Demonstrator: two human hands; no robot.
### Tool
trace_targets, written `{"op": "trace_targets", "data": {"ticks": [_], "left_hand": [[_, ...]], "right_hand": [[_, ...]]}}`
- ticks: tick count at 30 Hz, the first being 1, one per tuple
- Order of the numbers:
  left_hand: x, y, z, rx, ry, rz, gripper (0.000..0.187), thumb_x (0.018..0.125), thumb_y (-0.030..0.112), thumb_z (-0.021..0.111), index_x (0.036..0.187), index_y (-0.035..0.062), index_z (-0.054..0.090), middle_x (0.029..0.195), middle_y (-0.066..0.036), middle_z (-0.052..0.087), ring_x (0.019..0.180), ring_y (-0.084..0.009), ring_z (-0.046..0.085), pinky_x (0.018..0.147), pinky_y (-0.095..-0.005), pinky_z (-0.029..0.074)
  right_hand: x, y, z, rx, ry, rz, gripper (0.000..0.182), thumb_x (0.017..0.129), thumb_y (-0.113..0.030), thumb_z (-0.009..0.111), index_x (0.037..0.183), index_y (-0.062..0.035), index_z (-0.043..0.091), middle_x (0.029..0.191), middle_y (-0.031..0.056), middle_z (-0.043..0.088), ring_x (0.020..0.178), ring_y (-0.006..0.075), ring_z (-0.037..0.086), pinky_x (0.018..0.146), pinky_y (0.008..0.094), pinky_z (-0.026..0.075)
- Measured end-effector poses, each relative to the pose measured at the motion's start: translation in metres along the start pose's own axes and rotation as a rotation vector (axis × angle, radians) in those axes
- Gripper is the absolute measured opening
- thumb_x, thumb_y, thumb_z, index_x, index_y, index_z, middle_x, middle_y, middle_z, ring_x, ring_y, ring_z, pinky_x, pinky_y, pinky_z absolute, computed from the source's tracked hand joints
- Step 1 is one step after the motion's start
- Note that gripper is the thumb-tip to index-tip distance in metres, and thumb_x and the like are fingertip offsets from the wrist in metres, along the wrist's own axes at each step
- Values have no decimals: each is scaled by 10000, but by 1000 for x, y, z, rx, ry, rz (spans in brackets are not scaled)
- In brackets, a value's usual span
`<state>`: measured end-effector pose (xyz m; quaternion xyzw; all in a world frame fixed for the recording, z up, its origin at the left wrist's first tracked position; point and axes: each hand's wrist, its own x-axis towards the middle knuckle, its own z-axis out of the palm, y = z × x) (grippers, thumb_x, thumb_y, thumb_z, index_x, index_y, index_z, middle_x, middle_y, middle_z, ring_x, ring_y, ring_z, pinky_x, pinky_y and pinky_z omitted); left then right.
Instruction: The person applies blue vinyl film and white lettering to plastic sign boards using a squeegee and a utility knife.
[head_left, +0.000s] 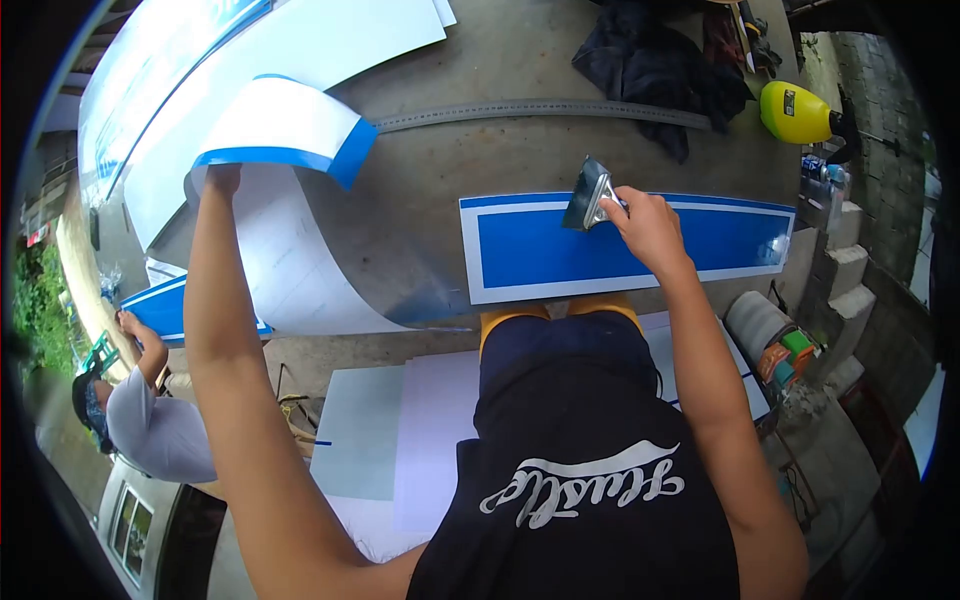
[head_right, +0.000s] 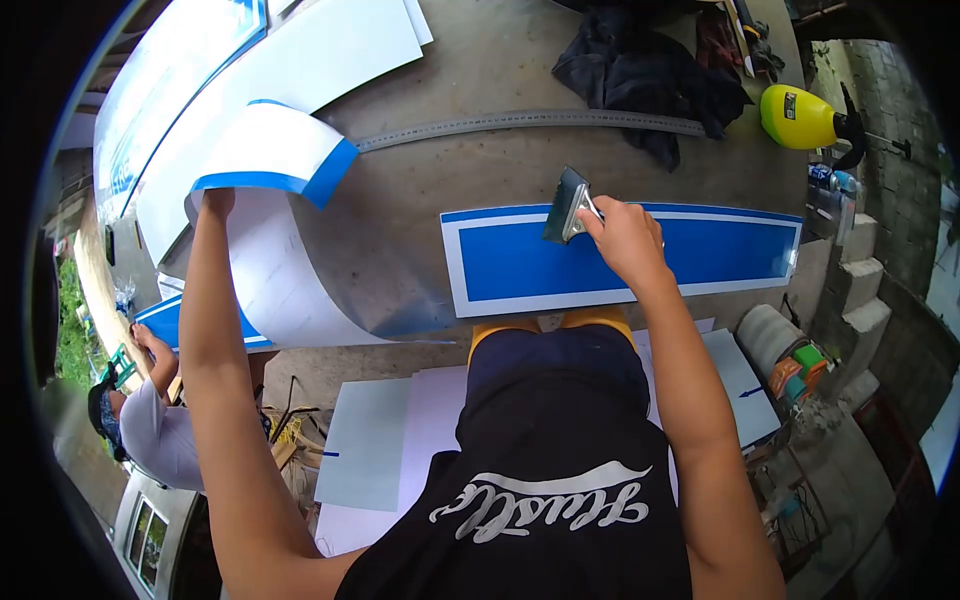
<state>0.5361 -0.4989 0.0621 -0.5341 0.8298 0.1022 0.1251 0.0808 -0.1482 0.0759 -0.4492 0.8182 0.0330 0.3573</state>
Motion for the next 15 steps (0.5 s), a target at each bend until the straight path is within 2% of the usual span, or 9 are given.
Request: {"op": "trace_targets", "data": {"ticks": [8, 15], "left_hand": [[25, -16, 14, 96, -74, -18, 643, 981, 298, 758, 1534, 63, 531, 1545, -166, 566, 1446, -332, 506, 1217, -493, 364], [23, -20, 6, 84, -79, 2, 662, 981, 295, 762, 1547, 57, 515, 1555, -167, 558, 1455, -327, 500, 1223, -488, 361]], "right_hand": [[0, 10, 2, -20, -6, 32, 396, 1020, -417, 668, 1150, -60, 779, 895, 212, 764, 906, 428, 740, 812, 510, 566], [-3, 0, -4, 40, 5, 76, 404, 1030, -429, 659, 1128, -54, 772, 907, 214, 761, 909, 437, 731, 801, 501, 559]]}}
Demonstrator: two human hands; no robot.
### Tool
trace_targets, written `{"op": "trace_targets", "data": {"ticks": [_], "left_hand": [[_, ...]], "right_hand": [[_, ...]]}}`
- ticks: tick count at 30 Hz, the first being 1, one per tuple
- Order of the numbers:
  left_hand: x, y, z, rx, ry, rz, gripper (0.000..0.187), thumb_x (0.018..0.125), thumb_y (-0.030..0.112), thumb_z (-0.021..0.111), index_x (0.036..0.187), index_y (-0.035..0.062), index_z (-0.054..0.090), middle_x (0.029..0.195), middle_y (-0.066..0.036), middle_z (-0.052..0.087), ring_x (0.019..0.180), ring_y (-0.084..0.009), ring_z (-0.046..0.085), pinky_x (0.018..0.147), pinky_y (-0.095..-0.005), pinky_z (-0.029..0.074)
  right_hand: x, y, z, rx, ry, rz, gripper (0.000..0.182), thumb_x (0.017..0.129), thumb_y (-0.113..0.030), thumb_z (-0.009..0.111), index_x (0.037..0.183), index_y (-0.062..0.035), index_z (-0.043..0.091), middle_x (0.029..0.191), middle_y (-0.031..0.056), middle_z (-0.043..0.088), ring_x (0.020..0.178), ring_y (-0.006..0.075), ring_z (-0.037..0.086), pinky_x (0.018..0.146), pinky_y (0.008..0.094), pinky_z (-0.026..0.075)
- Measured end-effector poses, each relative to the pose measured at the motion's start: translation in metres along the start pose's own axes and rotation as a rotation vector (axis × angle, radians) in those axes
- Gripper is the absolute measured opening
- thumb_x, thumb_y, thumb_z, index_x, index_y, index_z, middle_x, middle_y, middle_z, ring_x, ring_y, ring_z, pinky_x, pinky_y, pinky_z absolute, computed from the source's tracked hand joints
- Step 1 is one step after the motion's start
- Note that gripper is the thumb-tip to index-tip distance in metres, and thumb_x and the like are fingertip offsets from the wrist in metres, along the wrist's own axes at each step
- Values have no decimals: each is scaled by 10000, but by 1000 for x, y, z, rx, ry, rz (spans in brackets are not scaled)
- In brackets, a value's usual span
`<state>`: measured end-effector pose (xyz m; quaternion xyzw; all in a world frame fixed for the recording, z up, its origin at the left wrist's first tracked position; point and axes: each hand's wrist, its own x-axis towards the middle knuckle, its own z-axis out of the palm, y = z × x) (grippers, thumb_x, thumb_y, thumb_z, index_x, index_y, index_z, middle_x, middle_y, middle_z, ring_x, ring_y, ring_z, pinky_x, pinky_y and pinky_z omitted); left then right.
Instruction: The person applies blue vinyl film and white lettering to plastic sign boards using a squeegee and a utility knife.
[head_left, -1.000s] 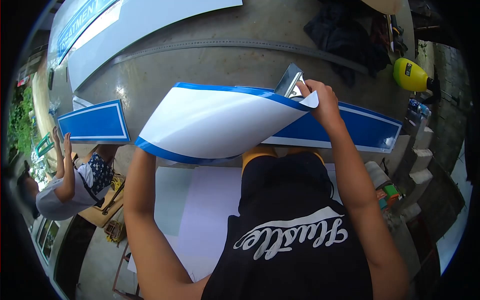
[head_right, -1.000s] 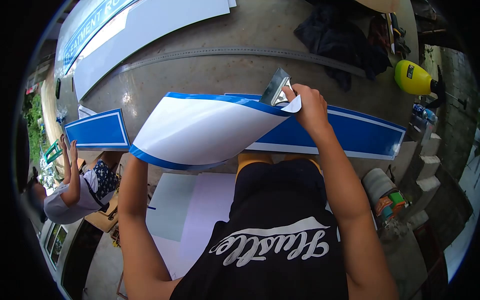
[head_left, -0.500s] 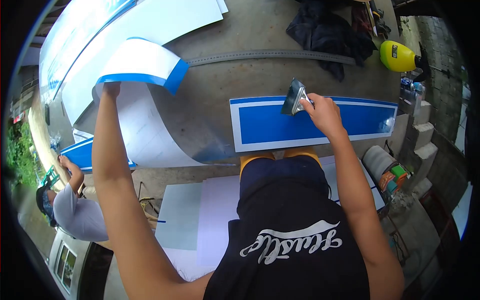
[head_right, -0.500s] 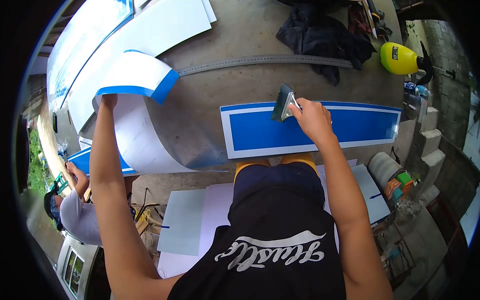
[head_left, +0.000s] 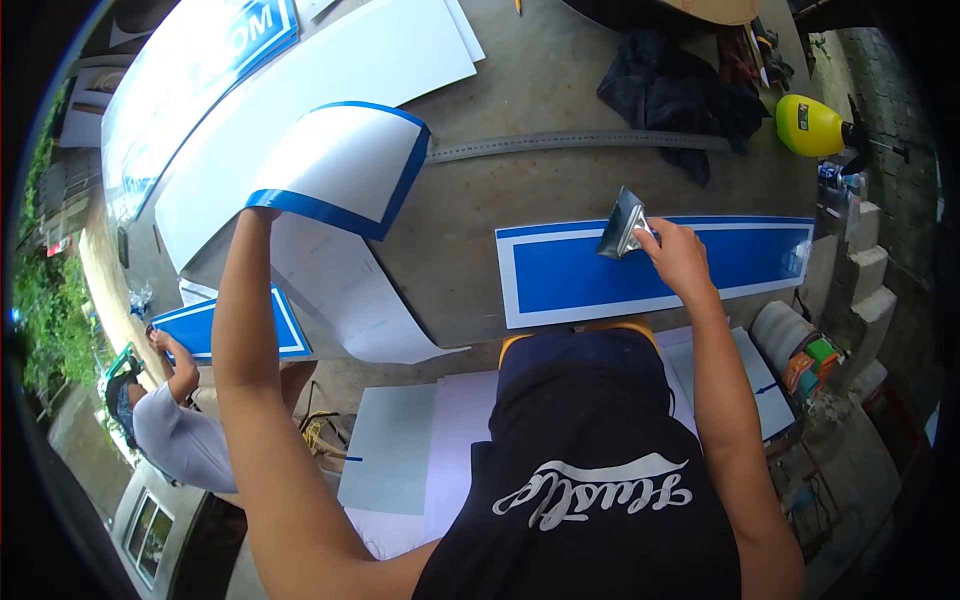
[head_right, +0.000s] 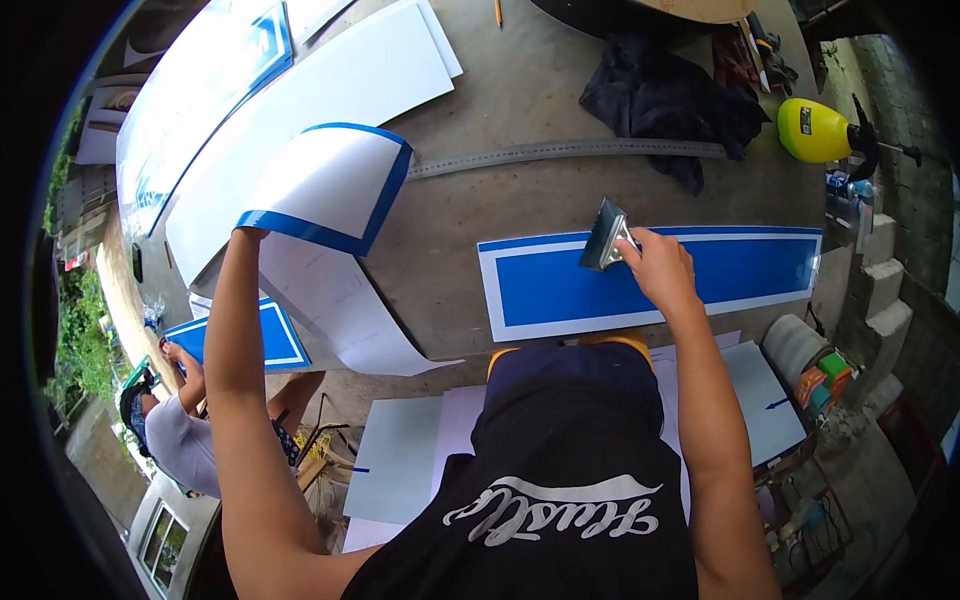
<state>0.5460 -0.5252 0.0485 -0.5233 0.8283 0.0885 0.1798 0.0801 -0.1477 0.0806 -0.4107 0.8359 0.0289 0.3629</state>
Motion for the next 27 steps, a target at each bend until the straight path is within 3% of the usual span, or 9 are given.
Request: {"op": "trace_targets", "data": {"ticks": [13, 15, 17, 19, 21, 24, 27], "left_hand": [[-11, 5, 16, -175, -44, 22, 698, 980, 289, 768, 1570, 47, 485, 1573, -171, 544, 1471, -316, 488, 1235, -477, 355], [-29, 3, 38, -499, -132, 23, 703, 980, 288, 770, 1573, 45, 481, 1576, -171, 542, 1473, -314, 487, 1237, -475, 354], [-57, -6, 70, -897, -276, -14, 918, 879, 361, 884, 1605, 35, 427, 1597, -175, 519, 1467, -339, 490, 1225, -475, 370], [-100, 2, 59, -1277, -552, -132, 1162, 749, 512, 953, 1632, 33, 369, 1638, -160, 464, 1502, -364, 433, 1243, -508, 342], [-133, 2, 80, -1506, -446, 53, 1289, 690, 688, 914, 1642, 39, 334, 1656, -149, 421, 1525, -368, 378, 1249, -569, 306], [-169, 32, 83, -2276, -233, -7, 1238, 767, 748, 832, 1637, 35, 316, 1652, -181, 378, 1523, -355, 367, 1248, -610, 269], [-150, 55, 90, -2239, 124, -630, 894, 964, 614, 723, 1585, 56, 404, 1579, -167, 466, 1493, -321, 410, 1236, -616, 269]], "right_hand": [[-2, -12, -8, 38, -1, -9, 378, 1041, -410, 652, 1077, -50, 761, 822, 198, 734, 823, 413, 724, 751, 476, 542], [-2, -16, -8, 62, 19, -20, 374, 1039, -405, 656, 1084, -49, 761, 819, 197, 732, 819, 412, 723, 747, 477, 541], [-1, -17, -10, 104, 30, -7, 372, 1041, -396, 655, 1097, -44, 761, 808, 192, 726, 812, 405, 720, 743, 473, 535], [0, -16, -10, 131, 31, 7, 374, 1043, -395, 650, 1101, -42, 760, 802, 188, 723, 806, 401, 717, 741, 470, 531], [3, -11, -9, 142, 20, -3, 383, 1049, -403, 642, 1101, -42, 759, 798, 187, 720, 795, 393, 715, 736, 469, 524], [5, -7, -9, 157, 9, 26, 403, 1052, -422, 634, 1106, -44, 760, 805, 183, 727, 804, 386, 722, 743, 465, 531], [8, -8, -7, 186, 10, 6, 408, 1053, -429, 632, 1121, -49, 766, 820, 179, 740, 825, 386, 731, 764, 462, 543]]}}
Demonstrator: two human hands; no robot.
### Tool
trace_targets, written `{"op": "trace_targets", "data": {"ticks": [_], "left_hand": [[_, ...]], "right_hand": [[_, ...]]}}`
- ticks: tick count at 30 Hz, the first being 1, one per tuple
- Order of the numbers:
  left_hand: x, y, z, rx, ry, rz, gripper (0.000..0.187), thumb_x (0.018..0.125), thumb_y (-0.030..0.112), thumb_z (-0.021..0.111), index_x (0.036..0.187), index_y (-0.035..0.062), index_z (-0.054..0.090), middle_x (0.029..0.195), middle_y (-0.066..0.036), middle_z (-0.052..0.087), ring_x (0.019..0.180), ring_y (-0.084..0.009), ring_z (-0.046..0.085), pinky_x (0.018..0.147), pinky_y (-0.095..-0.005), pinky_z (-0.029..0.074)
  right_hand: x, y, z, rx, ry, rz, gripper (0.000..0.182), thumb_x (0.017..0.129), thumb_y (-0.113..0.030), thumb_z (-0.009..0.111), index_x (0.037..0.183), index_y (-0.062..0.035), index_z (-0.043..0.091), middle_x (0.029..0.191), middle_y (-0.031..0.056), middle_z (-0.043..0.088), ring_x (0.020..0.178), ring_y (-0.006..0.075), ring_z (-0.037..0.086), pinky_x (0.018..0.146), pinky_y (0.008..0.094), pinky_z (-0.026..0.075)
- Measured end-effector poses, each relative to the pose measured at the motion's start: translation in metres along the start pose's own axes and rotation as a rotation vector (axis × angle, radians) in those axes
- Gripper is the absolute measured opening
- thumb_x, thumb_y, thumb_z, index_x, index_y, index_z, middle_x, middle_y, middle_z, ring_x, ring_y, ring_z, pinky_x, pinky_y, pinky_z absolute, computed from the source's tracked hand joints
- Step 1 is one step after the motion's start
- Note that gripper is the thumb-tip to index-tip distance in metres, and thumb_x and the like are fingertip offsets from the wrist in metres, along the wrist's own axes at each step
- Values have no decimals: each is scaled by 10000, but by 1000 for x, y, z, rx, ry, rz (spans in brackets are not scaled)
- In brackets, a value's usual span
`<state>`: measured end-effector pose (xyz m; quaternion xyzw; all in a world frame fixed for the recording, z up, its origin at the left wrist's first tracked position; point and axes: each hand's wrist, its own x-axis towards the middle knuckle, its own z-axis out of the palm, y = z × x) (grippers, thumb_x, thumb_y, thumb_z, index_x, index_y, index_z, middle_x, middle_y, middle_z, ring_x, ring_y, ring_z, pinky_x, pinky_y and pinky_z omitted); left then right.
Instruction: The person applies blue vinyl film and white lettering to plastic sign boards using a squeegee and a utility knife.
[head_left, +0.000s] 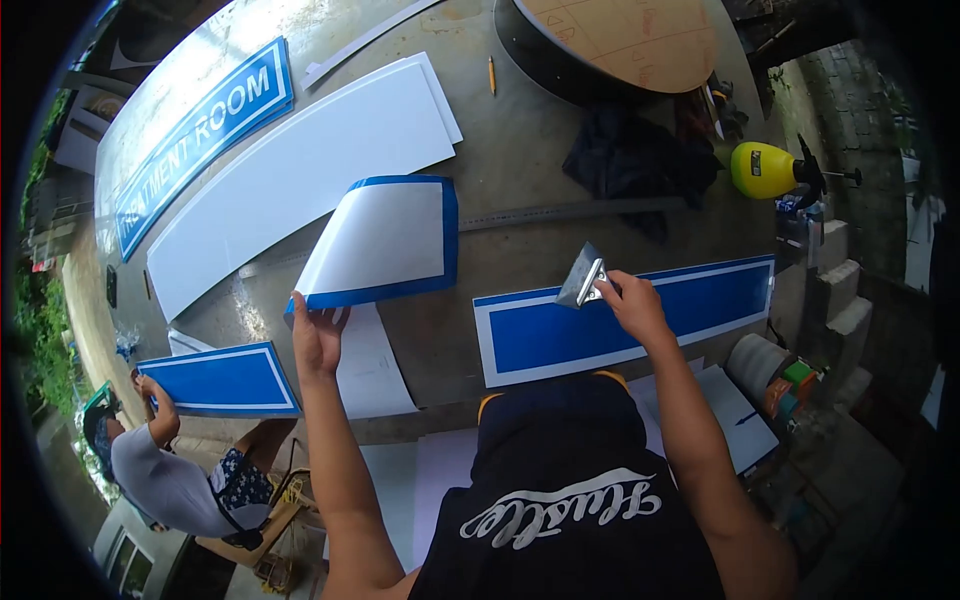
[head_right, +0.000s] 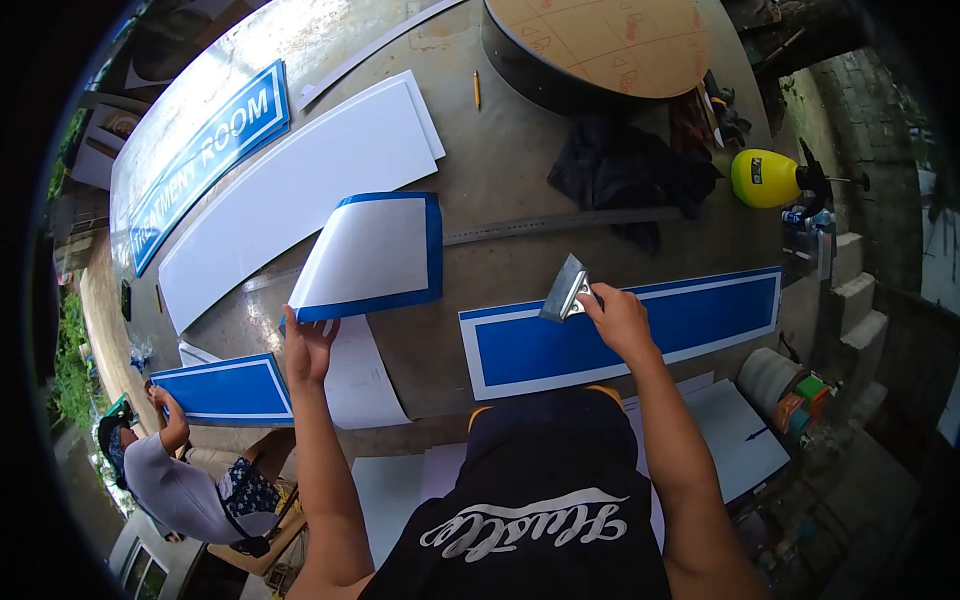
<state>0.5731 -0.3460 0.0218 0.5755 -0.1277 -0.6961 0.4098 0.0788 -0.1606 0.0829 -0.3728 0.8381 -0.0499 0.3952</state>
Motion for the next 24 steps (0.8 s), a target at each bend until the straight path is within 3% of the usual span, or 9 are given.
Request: {"op": "trace_targets", "data": {"ticks": [1, 2, 8, 12, 14, 16, 18, 20, 24], "left_hand": [[13, -3, -2, -10, 108, 48, 623, 1066, 456, 651, 1519, 68, 470, 1531, -147, 521, 1472, -292, 436, 1235, -589, 270], [25, 0, -6, 16, 132, 129, 546, 1059, 416, 675, 1458, 71, 533, 1502, -121, 555, 1452, -275, 453, 1235, -569, 261], [38, 158, 22, -50, 149, 775, 398, 1098, 328, 627, 1412, 84, 599, 1520, -111, 546, 1480, -261, 435, 1274, -581, 210], [8, 248, 73, -32, -55, 1056, 477, 1106, 341, 601, 1438, 2, 553, 1357, -174, 666, 1364, -271, 596, 1242, -483, 422], [10, 191, 103, 14, 8, 998, 474, 1080, 331, 657, 1375, -30, 571, 1258, -173, 703, 1225, -238, 678, 1127, -399, 529], [48, 93, 103, -30, 194, 508, 367, 1037, 275, 736, 1298, 44, 620, 1152, -73, 713, 1012, -156, 671, 853, -286, 520], [68, 6, 119, -78, 143, 407, 223, 1066, 223, 683, 1190, 45, 632, 1123, -56, 714, 983, -145, 682, 788, -286, 544], [72, -37, 136, -176, 137, 278, 274, 1087, 218, 642, 1267, 19, 588, 1218, -91, 691, 1068, -188, 708, 882, -349, 609], [93, -90, 153, -297, 97, 204, 389, 1112, 238, 580, 1419, 6, 522, 1374, -124, 626, 1222, -257, 651, 1011, -420, 579]], "right_hand": [[2, 0, 2, -5, 10, -35, 408, 1052, -434, 635, 1138, -60, 773, 841, 180, 753, 849, 385, 740, 786, 461, 554], [2, -2, 1, -26, -14, -19, 410, 1051, -436, 636, 1140, -61, 774, 843, 183, 753, 851, 385, 741, 788, 462, 554], [4, -12, -12, -27, -20, -33, 421, 1053, -440, 638, 1145, -52, 774, 870, 178, 764, 867, 371, 750, 798, 459, 557], [8, -17, -21, -27, -32, -7, 419, 1052, -432, 641, 1158, -48, 771, 923, 191, 776, 909, 378, 755, 812, 464, 562], [9, -7, -17, 13, 17, -57, 419, 1049, -430, 644, 1162, -47, 770, 946, 203, 777, 928, 389, 754, 818, 466, 565], [11, -8, -21, 15, 25, -65, 414, 1040, -426, 654, 1163, -48, 768, 954, 221, 768, 940, 416, 743, 819, 467, 565], [6, -12, -24, 24, 21, -31, 410, 1035, -428, 657, 1159, -53, 770, 943, 226, 761, 936, 425, 737, 815, 466, 563], [7, -4, -24, 28, 61, -62, 399, 1034, -416, 662, 1114, -38, 763, 887, 230, 739, 867, 433, 720, 759, 465, 542], [12, 5, -24, -23, 66, -89, 380, 1035, -385, 670, 1027, -10, 735, 817, 219, 703, 758, 418, 671, 688, 453, 506]]}}
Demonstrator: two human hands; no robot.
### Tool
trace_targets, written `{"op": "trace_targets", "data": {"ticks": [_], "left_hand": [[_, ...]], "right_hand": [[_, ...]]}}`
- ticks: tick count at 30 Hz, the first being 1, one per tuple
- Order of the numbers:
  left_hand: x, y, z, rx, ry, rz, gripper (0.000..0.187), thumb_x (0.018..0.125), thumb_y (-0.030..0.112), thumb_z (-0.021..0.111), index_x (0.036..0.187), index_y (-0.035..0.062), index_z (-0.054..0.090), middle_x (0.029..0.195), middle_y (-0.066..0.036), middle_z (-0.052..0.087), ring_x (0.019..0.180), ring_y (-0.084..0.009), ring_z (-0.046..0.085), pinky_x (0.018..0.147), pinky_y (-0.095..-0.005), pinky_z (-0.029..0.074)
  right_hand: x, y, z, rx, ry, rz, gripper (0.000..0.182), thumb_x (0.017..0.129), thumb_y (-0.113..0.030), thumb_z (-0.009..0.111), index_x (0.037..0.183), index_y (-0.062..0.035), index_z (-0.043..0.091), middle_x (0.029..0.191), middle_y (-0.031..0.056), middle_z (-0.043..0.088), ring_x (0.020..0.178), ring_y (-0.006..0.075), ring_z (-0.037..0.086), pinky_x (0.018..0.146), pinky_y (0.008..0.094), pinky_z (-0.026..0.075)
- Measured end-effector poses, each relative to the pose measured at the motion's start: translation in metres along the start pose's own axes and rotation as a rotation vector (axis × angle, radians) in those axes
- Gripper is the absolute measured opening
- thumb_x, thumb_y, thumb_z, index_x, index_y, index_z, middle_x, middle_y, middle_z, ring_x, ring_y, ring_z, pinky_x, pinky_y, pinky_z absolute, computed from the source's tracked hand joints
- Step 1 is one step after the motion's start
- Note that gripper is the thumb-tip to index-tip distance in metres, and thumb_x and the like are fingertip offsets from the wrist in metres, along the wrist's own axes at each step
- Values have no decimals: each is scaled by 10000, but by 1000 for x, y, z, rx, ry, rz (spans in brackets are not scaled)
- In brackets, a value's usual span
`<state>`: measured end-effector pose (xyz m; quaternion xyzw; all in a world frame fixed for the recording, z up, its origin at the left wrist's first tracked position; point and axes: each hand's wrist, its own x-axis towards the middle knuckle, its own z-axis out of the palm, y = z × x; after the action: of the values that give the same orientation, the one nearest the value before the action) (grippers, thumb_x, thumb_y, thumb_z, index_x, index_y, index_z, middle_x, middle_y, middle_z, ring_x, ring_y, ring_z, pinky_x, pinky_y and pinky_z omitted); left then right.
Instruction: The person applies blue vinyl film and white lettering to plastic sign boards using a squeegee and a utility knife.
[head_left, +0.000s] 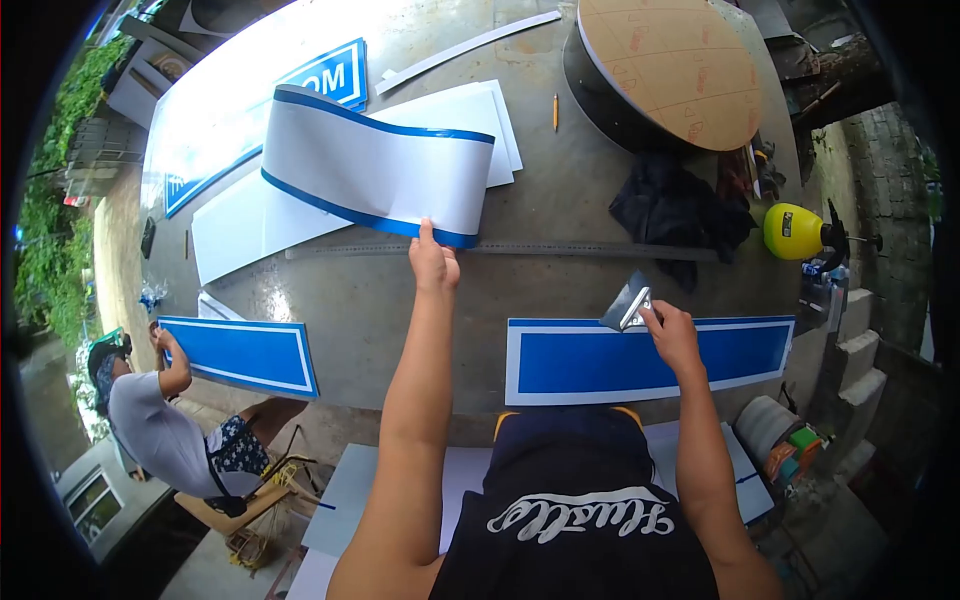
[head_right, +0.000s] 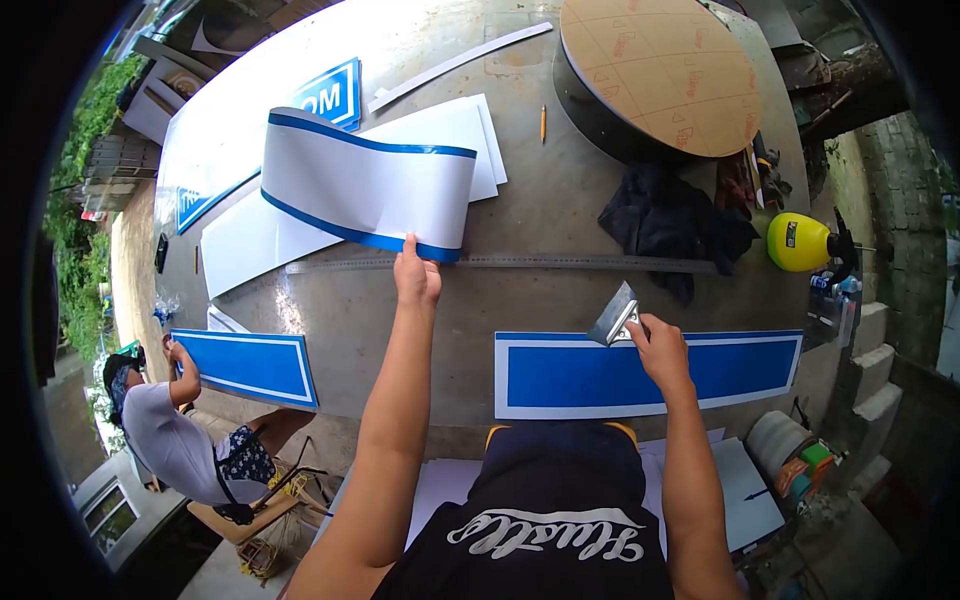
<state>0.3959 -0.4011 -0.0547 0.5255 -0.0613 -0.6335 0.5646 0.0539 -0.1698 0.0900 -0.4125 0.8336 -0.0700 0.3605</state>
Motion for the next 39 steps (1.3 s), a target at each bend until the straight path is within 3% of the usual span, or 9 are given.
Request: {"op": "trace_targets", "data": {"ticks": [7, 14, 19, 23, 26, 27, 30, 33, 39], "left_hand": [[-27, -22, 36, -70, -161, -215, 454, 1149, 300, 477, 1529, 55, 435, 1534, -124, 520, 1355, -292, 558, 1096, -459, 499], [-37, -13, 46, 214, -300, -247, 550, 1105, 495, 560, 1447, 69, 498, 1316, -105, 622, 1144, -236, 618, 985, -408, 510], [-70, 7, 40, 321, -261, -259, 539, 1079, 487, 619, 1384, 50, 537, 1284, -115, 633, 1090, -225, 628, 942, -380, 528], [-87, -16, -2, 961, -105, 184, 372, 1053, 321, 684, 1244, 8, 615, 1160, -97, 666, 959, -205, 640, 870, -345, 524], [-110, -29, -29, 1356, -415, 415, 233, 989, 195, 746, 1124, 19, 677, 1129, -101, 671, 920, -212, 643, 818, -339, 530], [-117, -35, -36, 1420, -450, 477, 201, 921, 164, 793, 1077, 72, 705, 1060, -102, 665, 937, -274, 659, 840, -405, 523], [-127, -39, -61, 1505, -356, 375, 271, 884, 178, 821, 1124, 108, 715, 1075, -96, 655, 980, -284, 651, 871, -436, 499], [-139, -40, -77, 1619, -535, 432, 320, 845, 188, 846, 1140, 137, 734, 1088, -87, 632, 1033, -283, 627, 903, -434, 465], [-142, -54, -79, 1667, -483, 481, 219, 836, 197, 845, 1041, 162, 775, 1082, -87, 613, 1070, -282, 610, 898, -427, 437]], "right_hand": [[2, 5, 5, 33, -23, 15, 379, 1051, -374, 662, 1037, -6, 751, 759, 163, 686, 669, 277, 633, 660, 411, 481], [9, 22, 11, 54, -56, 5, 406, 1052, -389, 660, 1142, -8, 768, 780, 166, 703, 689, 273, 646, 683, 403, 496], [12, 19, 3, -16, -119, 63, 422, 1047, -429, 651, 1162, -41, 770, 947, 212, 772, 924, 392, 751, 824, 459, 557], [10, 21, -3, -22, -126, 44, 418, 1040, -423, 661, 1175, -42, 769, 957, 215, 771, 941, 401, 748, 842, 460, 556], [8, 23, -6, -32, -136, 63, 422, 1039, -425, 661, 1170, -38, 769, 948, 213, 769, 941, 404, 744, 839, 454, 556], [6, 25, -5, -46, -135, 69, 422, 1040, -425, 658, 1162, -37, 772, 937, 211, 768, 939, 404, 742, 830, 452, 555], [1, 29, -6, -31, -147, 58, 419, 1041, -424, 656, 1161, -39, 773, 917, 208, 763, 921, 402, 741, 821, 451, 554], [-3, 38, 1, -49, -137, 25, 417, 1044, -425, 651, 1170, -46, 768, 876, 200, 751, 861, 398, 729, 789, 454, 544], [-11, 30, 8, -74, -172, 28, 414, 1047, -429, 644, 1176, -54, 765, 834, 195, 729, 809, 392, 705, 753, 450, 526]]}}
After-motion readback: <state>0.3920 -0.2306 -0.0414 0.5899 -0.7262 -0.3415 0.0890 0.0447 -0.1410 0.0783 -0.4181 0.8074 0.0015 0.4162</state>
